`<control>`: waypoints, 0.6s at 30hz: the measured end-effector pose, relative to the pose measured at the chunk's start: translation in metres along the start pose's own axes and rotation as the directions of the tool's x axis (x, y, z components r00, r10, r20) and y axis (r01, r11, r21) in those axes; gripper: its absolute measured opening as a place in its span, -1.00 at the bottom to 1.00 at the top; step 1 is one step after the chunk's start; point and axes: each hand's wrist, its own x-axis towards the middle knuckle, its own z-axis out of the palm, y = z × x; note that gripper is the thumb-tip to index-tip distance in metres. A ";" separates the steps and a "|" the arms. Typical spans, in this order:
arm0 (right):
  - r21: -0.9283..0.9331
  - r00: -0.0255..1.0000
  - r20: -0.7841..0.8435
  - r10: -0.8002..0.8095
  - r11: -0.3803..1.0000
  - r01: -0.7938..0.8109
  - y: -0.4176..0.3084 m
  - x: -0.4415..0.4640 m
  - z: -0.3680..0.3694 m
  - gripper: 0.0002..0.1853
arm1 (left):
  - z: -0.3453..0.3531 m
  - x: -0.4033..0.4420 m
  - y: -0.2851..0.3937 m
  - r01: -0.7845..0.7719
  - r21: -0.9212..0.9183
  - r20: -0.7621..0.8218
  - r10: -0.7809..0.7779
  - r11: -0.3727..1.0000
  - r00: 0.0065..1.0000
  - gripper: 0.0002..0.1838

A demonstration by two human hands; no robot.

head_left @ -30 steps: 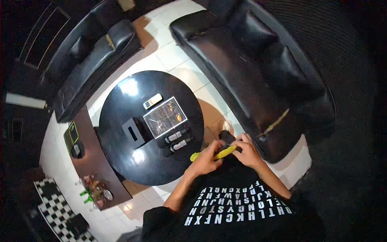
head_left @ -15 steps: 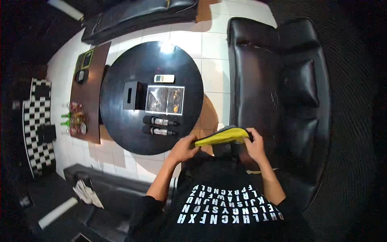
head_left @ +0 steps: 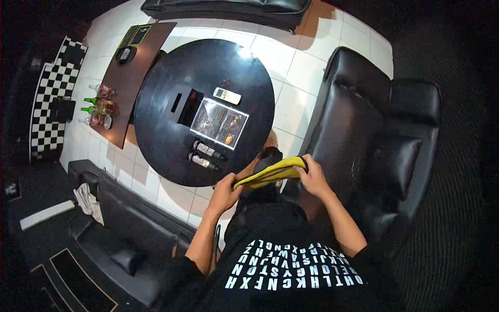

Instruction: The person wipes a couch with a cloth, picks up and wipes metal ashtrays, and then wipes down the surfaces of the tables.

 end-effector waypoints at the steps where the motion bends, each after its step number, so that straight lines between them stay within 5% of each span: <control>1: -0.011 1.000 -0.021 -0.012 1.000 0.012 0.002 0.011 -0.005 -0.76 | 0.003 0.011 -0.001 -0.012 -0.023 -0.017 0.012 1.000 1.000 -0.77; 6: -0.030 1.000 -0.025 -0.005 1.000 0.004 -0.002 0.070 -0.047 -0.77 | 0.009 0.086 0.019 -0.100 -0.084 -0.123 0.089 0.991 0.988 -0.75; 11: -0.068 1.000 0.013 -0.028 0.997 0.029 0.011 0.132 -0.076 -0.81 | -0.004 0.147 0.051 -0.012 -0.244 -0.121 -0.018 0.970 0.993 -0.80; 18: -0.193 0.993 0.111 -0.043 0.979 0.064 -0.009 0.231 -0.076 -0.78 | -0.027 0.190 0.044 -0.082 -0.192 -0.318 0.017 0.978 0.948 -0.80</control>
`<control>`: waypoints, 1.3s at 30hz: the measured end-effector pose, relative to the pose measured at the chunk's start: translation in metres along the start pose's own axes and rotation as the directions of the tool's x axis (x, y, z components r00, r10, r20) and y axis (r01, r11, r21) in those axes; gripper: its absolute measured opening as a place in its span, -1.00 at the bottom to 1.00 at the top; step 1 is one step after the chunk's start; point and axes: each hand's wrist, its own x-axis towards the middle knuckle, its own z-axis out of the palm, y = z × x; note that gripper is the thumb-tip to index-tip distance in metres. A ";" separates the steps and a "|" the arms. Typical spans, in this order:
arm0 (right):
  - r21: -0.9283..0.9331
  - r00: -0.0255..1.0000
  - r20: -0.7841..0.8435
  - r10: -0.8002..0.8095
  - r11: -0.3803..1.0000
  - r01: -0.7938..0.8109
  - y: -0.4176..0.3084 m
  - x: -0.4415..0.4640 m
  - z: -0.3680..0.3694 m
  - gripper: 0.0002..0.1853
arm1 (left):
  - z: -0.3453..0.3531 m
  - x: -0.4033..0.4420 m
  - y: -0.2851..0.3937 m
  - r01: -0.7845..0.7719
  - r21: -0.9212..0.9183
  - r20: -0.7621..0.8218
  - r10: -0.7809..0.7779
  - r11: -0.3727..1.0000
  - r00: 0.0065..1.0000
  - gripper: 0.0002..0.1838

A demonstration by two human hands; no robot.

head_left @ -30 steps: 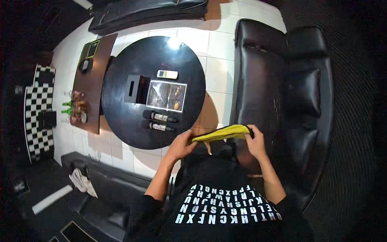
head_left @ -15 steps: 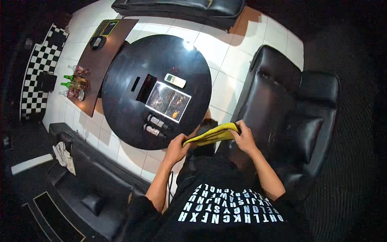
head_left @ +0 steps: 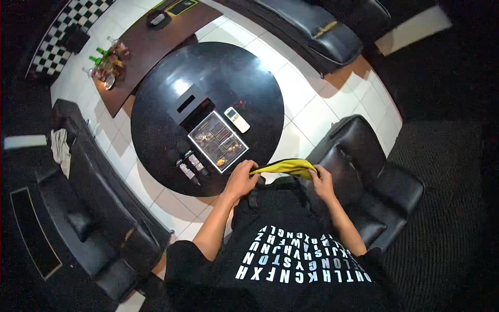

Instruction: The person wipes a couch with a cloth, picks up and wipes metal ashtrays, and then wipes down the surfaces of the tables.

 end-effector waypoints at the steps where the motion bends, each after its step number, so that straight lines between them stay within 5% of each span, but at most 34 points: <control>1: -0.039 1.000 0.021 -0.007 0.999 0.008 -0.004 0.015 0.000 -0.78 | -0.002 0.006 -0.002 0.011 -0.001 -0.008 -0.011 1.000 1.000 -0.78; 3: -0.145 0.996 0.093 -0.001 0.989 0.015 -0.010 0.049 -0.004 -0.78 | -0.001 0.020 -0.009 0.039 -0.007 -0.019 -0.039 0.999 0.999 -0.74; 6: -0.076 0.983 0.123 -0.140 0.986 0.150 -0.004 0.110 0.001 -0.77 | 0.006 0.048 -0.014 0.093 -0.025 -0.118 -0.096 0.995 0.988 -0.75; 12: -0.077 0.941 0.309 -0.140 0.982 0.172 0.000 0.264 0.010 -0.74 | 0.036 0.152 -0.043 0.268 0.001 -0.306 -0.255 0.964 0.917 -0.81; 17: -0.094 0.907 0.373 -0.195 0.965 0.246 0.008 0.431 0.059 -0.63 | 0.024 0.274 -0.067 0.552 0.217 -0.617 -0.325 0.805 0.717 -0.55; 20: -0.132 0.911 0.240 -0.335 0.918 0.373 0.035 0.519 0.098 -0.47 | 0.026 0.322 -0.070 0.700 0.130 -0.687 -0.445 0.702 0.574 -0.33; 22: -0.206 0.921 0.307 -0.238 0.928 0.309 0.034 0.550 0.102 -0.39 | 0.050 0.322 -0.083 0.571 -0.182 -0.630 -0.540 0.801 0.558 -0.36; 23: -0.190 0.919 0.359 -0.162 0.951 0.242 0.029 0.553 0.096 -0.42 | 0.073 0.315 -0.090 0.508 -0.180 -0.679 -0.480 0.842 0.555 -0.40; 24: -0.207 0.890 0.434 -0.137 0.947 0.247 0.033 0.554 0.092 -0.43 | 0.088 0.303 -0.080 0.568 -0.384 -0.530 -0.677 0.728 0.510 -0.46; 27: -0.282 0.786 0.614 -0.071 0.910 0.303 0.061 0.544 0.061 -0.46 | 0.197 0.231 -0.097 0.576 -0.576 -0.414 -0.814 0.580 0.407 -0.50; 28: -0.320 0.758 0.650 -0.058 0.884 0.342 0.075 0.537 0.048 -0.48 | 0.185 0.219 -0.059 0.661 -0.611 -0.261 -0.899 0.436 0.352 -0.53; 29: -0.354 0.742 0.669 -0.052 0.855 0.379 0.095 0.532 0.034 -0.49 | 0.211 0.192 -0.056 0.594 -0.652 -0.260 -0.875 0.471 0.409 -0.56; 30: -0.389 0.729 0.683 -0.044 0.823 0.414 0.113 0.527 0.019 -0.50 | 0.260 0.163 -0.064 0.686 -0.592 -0.325 -0.904 0.423 0.278 -0.57; 32: -0.488 0.744 0.663 0.084 0.802 0.344 0.116 0.510 -0.014 -0.53 | 0.324 0.116 -0.065 0.784 -0.580 -0.188 -0.972 0.223 0.137 -0.52; 39: -0.506 0.768 0.640 0.037 0.772 0.385 0.088 0.489 -0.062 -0.58 | 0.321 0.096 -0.018 0.750 -0.661 0.021 -0.998 0.032 0.061 -0.55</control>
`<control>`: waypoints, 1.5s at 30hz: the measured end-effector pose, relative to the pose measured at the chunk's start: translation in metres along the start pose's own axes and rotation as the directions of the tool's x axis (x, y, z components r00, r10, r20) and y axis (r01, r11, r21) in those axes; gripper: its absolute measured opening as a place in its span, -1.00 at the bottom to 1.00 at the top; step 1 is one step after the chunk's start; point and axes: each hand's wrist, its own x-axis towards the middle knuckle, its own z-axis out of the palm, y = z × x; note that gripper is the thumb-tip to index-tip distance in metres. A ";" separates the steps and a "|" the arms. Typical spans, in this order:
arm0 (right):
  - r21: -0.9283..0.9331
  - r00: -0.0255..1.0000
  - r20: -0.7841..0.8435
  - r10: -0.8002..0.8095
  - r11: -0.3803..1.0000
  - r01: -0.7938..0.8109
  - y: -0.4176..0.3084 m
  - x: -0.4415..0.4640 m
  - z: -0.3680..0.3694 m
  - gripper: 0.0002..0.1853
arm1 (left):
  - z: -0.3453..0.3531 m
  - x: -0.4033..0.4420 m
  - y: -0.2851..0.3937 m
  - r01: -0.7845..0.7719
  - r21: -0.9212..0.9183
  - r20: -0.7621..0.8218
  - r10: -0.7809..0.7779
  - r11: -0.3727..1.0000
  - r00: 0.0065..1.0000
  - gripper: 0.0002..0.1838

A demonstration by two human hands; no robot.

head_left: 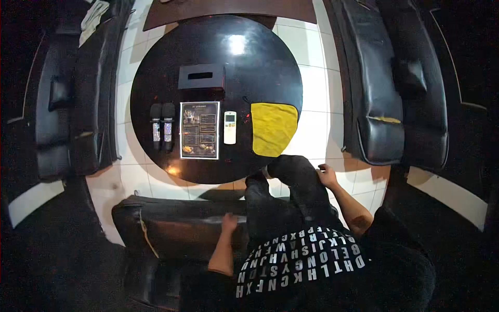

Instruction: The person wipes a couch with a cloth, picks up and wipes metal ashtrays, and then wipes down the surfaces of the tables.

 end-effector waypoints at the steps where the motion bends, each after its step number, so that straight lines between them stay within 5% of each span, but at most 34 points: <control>1: -0.019 0.999 -0.015 -0.040 0.999 0.040 -0.004 0.002 -0.004 -0.59 | -0.001 0.001 0.010 -0.003 -0.033 0.004 0.003 0.999 1.000 -0.56; 5: -0.167 0.971 0.013 -0.238 0.957 0.237 -0.025 0.041 -0.010 -0.57 | 0.035 0.034 0.047 -0.220 -0.045 -0.053 0.217 0.975 0.975 -0.61; 10: -0.296 0.889 0.192 -0.415 0.840 0.455 -0.100 0.109 -0.012 -0.44 | 0.095 0.055 0.157 -0.325 -0.197 -0.247 0.274 0.925 0.930 -0.54; 11: -0.325 0.868 0.272 -0.414 0.810 0.488 -0.106 0.132 -0.007 -0.39 | 0.105 0.061 0.176 -0.421 -0.079 -0.260 0.389 0.904 0.884 -0.44; 14: -0.367 0.722 0.423 -0.547 0.625 0.688 -0.114 0.199 0.018 -0.32 | 0.153 0.098 0.228 -0.372 0.036 -0.354 0.359 0.928 0.863 -0.33; 16: -0.517 0.663 0.588 -0.464 0.414 0.749 -0.125 0.237 0.031 -0.23 | 0.180 0.126 0.264 -0.331 0.097 -0.421 0.340 0.939 0.841 -0.24; 21: -0.446 0.476 0.529 -0.703 0.247 0.860 -0.129 0.295 0.072 -0.20 | 0.206 0.185 0.303 -0.142 -0.010 -0.575 0.110 0.990 0.811 -0.13; 23: -0.479 0.398 0.542 -0.740 0.117 0.870 -0.127 0.306 0.091 -0.17 | 0.223 0.201 0.302 -0.141 0.006 -0.675 0.108 0.990 0.730 -0.09; 33: -0.613 0.514 0.181 -0.838 0.313 0.726 -0.148 0.300 0.182 -0.18 | 0.188 0.227 0.270 -0.245 0.021 -0.743 0.179 0.969 0.645 -0.13; 38: -0.582 0.436 0.207 -0.876 0.248 0.775 -0.146 0.253 0.224 -0.34 | 0.181 0.218 0.211 -0.232 0.091 -0.727 0.224 0.968 0.649 -0.24; 45: -0.384 0.284 0.608 -0.742 0.038 0.923 -0.094 0.196 0.219 -0.38 | 0.232 0.180 0.171 -0.129 0.177 -0.602 0.211 0.976 0.770 -0.37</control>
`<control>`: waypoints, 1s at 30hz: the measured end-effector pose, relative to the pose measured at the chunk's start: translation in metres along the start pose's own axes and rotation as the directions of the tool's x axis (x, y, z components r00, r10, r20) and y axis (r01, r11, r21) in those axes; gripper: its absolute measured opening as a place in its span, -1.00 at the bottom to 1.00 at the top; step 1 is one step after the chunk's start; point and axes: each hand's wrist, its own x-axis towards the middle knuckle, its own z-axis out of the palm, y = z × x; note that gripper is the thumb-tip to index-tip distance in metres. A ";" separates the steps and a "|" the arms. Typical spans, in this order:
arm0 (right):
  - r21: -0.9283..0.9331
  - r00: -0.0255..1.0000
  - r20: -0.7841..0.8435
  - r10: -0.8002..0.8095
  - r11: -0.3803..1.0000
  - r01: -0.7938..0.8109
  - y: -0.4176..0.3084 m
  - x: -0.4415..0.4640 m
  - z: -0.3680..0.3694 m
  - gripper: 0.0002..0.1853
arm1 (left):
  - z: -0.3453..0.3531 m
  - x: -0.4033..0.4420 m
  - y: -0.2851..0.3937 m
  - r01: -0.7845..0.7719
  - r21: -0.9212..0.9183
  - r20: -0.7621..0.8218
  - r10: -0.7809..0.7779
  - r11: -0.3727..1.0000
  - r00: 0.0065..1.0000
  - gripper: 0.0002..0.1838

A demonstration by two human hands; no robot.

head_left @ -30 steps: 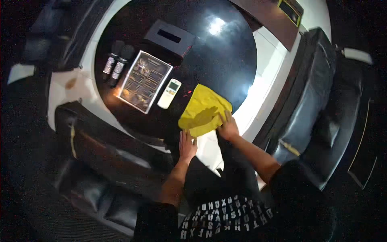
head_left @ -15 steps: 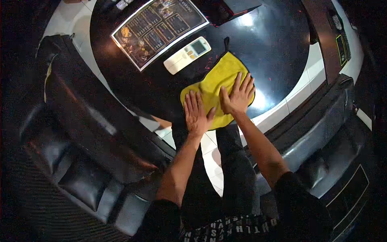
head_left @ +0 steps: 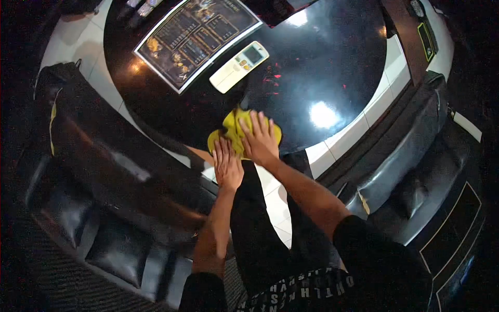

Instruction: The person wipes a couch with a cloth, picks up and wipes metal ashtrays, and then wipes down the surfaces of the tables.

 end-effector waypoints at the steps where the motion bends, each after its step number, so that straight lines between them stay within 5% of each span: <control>1: 0.033 1.000 0.029 0.005 0.999 -0.006 0.003 -0.011 0.000 -0.39 | 0.002 -0.004 0.004 -0.016 0.009 0.017 0.016 1.000 1.000 -0.39; 5: 0.148 0.987 0.088 0.132 0.978 -0.144 0.036 -0.044 -0.004 -0.41 | 0.012 0.005 0.048 -0.180 -0.097 0.104 0.190 0.979 0.976 -0.48; 6: 0.090 0.975 0.066 0.212 0.972 -0.217 0.049 -0.046 -0.005 -0.41 | -0.004 0.019 0.070 -0.135 -0.092 0.233 0.153 0.987 0.960 -0.48; 8: 0.091 0.936 0.002 0.353 0.932 -0.351 0.082 -0.042 -0.014 -0.40 | 0.020 0.039 0.099 -0.185 -0.189 -0.021 0.184 0.965 0.983 -0.50; 14: 0.195 0.781 -0.327 0.532 0.846 -0.495 0.200 0.027 -0.062 -0.30 | 0.000 0.157 0.194 -0.333 -0.250 -0.200 0.288 0.909 0.937 -0.36; 18: 0.090 0.676 -0.451 0.583 0.783 -0.616 0.260 0.111 -0.096 -0.22 | -0.017 0.243 0.236 -0.341 -0.199 -0.323 0.267 0.919 0.908 -0.23; 25: -0.056 0.855 -0.468 0.224 0.958 -0.282 0.270 0.136 -0.111 -0.28 | -0.027 0.254 0.232 -0.281 -0.126 -0.333 0.226 0.951 0.915 -0.22; 30: 0.103 0.991 -0.102 0.085 0.992 -0.074 0.207 0.039 -0.095 -0.36 | 0.020 0.123 0.209 -0.094 0.052 -0.084 0.098 0.994 0.992 -0.26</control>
